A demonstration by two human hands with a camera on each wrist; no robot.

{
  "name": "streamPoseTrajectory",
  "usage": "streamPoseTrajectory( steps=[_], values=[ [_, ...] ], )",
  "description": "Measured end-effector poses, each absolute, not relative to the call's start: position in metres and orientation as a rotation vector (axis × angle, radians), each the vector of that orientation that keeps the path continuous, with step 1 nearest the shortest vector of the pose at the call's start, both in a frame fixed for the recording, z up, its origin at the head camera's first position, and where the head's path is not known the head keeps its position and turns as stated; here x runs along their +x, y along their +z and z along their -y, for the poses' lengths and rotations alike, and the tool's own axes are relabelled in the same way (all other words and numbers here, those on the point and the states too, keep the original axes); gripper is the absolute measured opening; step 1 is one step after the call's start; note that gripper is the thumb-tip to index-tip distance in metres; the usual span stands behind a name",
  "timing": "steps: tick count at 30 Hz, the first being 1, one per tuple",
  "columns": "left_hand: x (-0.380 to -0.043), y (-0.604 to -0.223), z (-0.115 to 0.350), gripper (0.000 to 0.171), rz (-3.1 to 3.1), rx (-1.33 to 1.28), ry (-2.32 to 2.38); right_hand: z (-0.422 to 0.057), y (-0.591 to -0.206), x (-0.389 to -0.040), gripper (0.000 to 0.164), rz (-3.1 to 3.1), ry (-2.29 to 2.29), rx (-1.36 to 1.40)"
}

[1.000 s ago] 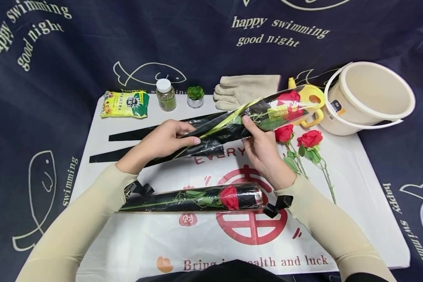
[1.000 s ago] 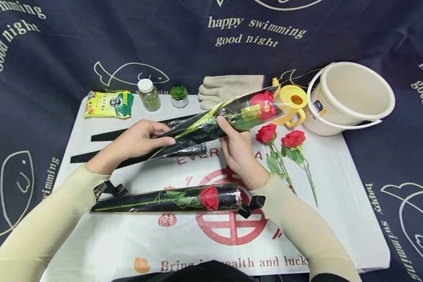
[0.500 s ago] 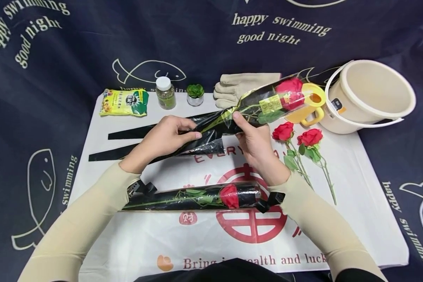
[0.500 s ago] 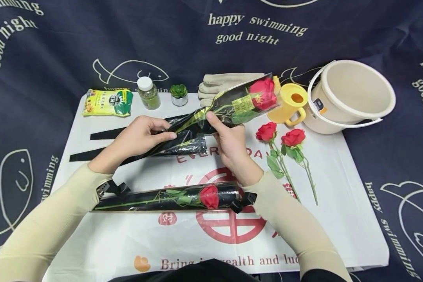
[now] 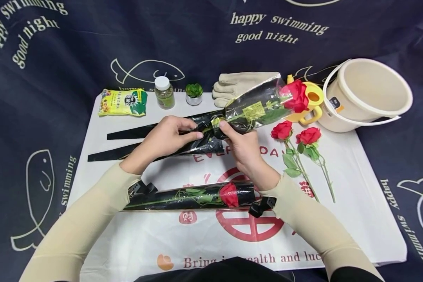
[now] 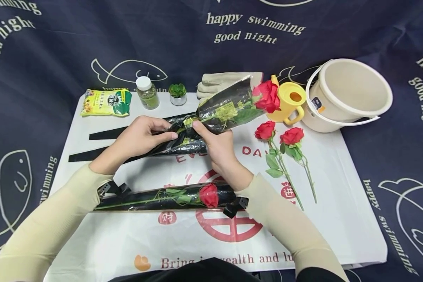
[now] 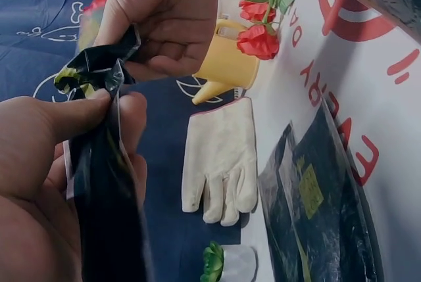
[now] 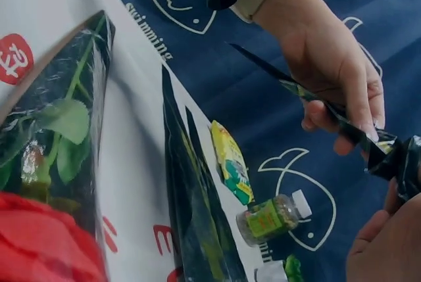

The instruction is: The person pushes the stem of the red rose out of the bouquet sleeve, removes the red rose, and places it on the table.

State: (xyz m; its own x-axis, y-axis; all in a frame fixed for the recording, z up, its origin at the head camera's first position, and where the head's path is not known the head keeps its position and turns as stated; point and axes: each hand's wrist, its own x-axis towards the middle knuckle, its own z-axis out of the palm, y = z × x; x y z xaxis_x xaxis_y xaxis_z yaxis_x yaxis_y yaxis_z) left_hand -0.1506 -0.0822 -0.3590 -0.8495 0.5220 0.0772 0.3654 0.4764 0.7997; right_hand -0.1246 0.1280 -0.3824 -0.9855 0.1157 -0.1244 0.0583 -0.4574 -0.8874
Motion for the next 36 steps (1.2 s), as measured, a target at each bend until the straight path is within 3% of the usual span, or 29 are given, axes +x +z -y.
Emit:
streamPoseTrajectory(
  steps=[10, 21, 36],
  values=[
    [-0.151, -0.358, 0.099, 0.047, -2.493, 0.579, 1.243, -0.149, -0.38, -0.133, 0.058, 1.556, 2.684, -0.313],
    [-0.152, -0.351, 0.104, 0.026, -2.448, 0.675, 1.292, -0.168, -0.369, -0.138, 0.056, 1.526, 2.719, -0.224],
    [-0.153, -0.347, 0.108, 0.025, -2.251, 0.652, 1.427, -0.19, -0.361, -0.146, 0.054, 1.277, 2.859, -0.201]
  ],
)
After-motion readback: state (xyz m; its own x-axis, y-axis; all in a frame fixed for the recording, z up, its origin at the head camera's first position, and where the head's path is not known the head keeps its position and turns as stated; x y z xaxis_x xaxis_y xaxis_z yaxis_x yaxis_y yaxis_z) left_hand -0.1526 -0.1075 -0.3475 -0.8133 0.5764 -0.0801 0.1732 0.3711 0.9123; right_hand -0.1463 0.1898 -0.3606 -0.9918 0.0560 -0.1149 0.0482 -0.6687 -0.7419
